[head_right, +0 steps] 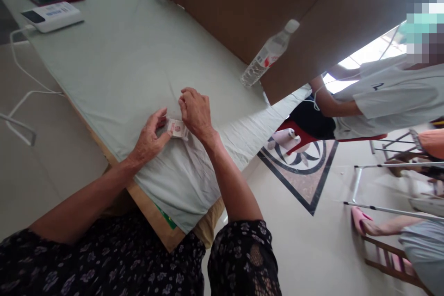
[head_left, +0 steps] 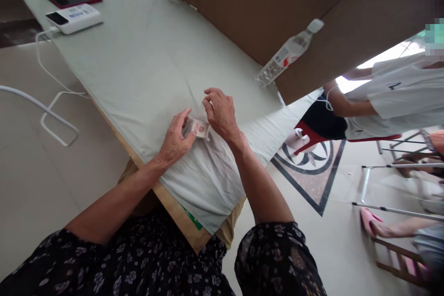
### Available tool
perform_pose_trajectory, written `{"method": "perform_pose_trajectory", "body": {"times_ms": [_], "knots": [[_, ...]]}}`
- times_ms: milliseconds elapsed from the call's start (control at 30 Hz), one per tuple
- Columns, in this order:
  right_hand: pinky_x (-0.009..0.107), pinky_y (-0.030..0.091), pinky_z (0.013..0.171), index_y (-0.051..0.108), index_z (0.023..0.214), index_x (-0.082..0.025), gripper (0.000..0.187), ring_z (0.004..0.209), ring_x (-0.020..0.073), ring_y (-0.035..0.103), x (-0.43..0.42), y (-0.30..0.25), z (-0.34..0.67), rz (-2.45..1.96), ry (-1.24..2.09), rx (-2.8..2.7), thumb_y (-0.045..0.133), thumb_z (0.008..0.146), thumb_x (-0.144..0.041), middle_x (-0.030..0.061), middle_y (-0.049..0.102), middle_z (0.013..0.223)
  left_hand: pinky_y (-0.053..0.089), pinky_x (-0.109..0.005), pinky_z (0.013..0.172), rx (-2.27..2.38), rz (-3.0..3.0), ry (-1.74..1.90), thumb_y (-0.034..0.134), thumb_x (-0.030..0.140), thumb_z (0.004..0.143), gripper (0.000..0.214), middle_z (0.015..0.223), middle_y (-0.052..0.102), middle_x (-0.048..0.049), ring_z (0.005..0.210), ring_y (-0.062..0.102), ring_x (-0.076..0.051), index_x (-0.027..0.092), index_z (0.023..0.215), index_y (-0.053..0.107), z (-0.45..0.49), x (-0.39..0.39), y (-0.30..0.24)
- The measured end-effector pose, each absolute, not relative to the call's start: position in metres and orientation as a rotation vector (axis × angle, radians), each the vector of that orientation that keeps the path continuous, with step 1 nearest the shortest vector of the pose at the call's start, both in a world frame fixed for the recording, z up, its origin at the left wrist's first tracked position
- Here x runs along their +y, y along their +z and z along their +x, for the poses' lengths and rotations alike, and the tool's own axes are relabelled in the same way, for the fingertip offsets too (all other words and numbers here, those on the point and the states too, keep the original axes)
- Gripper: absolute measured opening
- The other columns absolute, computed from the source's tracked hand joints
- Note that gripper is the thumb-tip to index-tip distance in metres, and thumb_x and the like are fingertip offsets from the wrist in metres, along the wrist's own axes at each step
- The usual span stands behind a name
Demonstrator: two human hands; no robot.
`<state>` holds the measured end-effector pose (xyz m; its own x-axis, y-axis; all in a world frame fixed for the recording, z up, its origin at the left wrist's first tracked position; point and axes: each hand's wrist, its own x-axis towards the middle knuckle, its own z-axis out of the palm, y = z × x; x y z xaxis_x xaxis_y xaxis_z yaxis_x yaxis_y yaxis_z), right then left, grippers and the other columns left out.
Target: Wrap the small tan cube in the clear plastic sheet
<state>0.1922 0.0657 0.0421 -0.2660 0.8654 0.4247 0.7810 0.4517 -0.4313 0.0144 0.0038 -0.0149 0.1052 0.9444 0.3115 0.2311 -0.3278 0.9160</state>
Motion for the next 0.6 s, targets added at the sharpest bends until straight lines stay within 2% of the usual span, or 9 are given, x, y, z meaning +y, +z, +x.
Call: {"method": "perform_pose_trajectory", "body": {"times_ms": [133,300,433,600], "knots": [[0.051,0.045,0.110,0.064,0.098,-0.025,0.026,0.125,0.0276,0.063,0.089,0.047,0.198,-1.370,0.228,-2.048,0.046,0.108,-0.041,0.0102,0.070,0.131,0.044,-0.052,0.123,1.104,1.748,1.205,0.063,0.013,0.078,0.077,0.151,0.056,-0.0155,0.142,0.055,-0.030,0.021,0.153,0.047,0.014,-0.003,-0.011],[0.052,0.047,0.113,0.065,0.097,-0.026,0.034,0.122,0.0256,0.063,0.112,0.053,0.208,-1.326,0.280,-2.025,0.049,0.106,-0.055,0.0069,0.070,0.127,0.040,-0.055,0.126,1.107,1.773,1.091,0.062,0.009,0.071,0.073,0.154,0.051,-0.0172,0.148,0.050,-0.033,0.021,0.143,0.058,0.012,-0.008,-0.007],[0.048,0.051,0.110,0.066,0.095,-0.025,0.040,0.116,0.0239,0.065,0.128,0.058,0.219,-1.332,0.314,-1.988,0.052,0.104,-0.061,0.0066,0.070,0.121,0.041,-0.054,0.125,1.084,1.725,1.057,0.062,0.008,0.070,0.058,0.151,0.053,-0.0164,0.150,0.048,-0.033,0.022,0.126,0.065,0.010,-0.012,0.000],[0.046,0.054,0.106,0.067,0.093,-0.024,0.042,0.109,0.0224,0.066,0.149,0.052,0.234,-1.380,0.321,-1.865,0.052,0.104,-0.061,0.0050,0.070,0.110,0.044,-0.055,0.123,1.037,1.670,1.044,0.067,0.013,0.075,0.024,0.155,0.052,-0.0141,0.148,0.051,-0.035,0.023,0.097,0.069,0.007,-0.017,0.008]]}}
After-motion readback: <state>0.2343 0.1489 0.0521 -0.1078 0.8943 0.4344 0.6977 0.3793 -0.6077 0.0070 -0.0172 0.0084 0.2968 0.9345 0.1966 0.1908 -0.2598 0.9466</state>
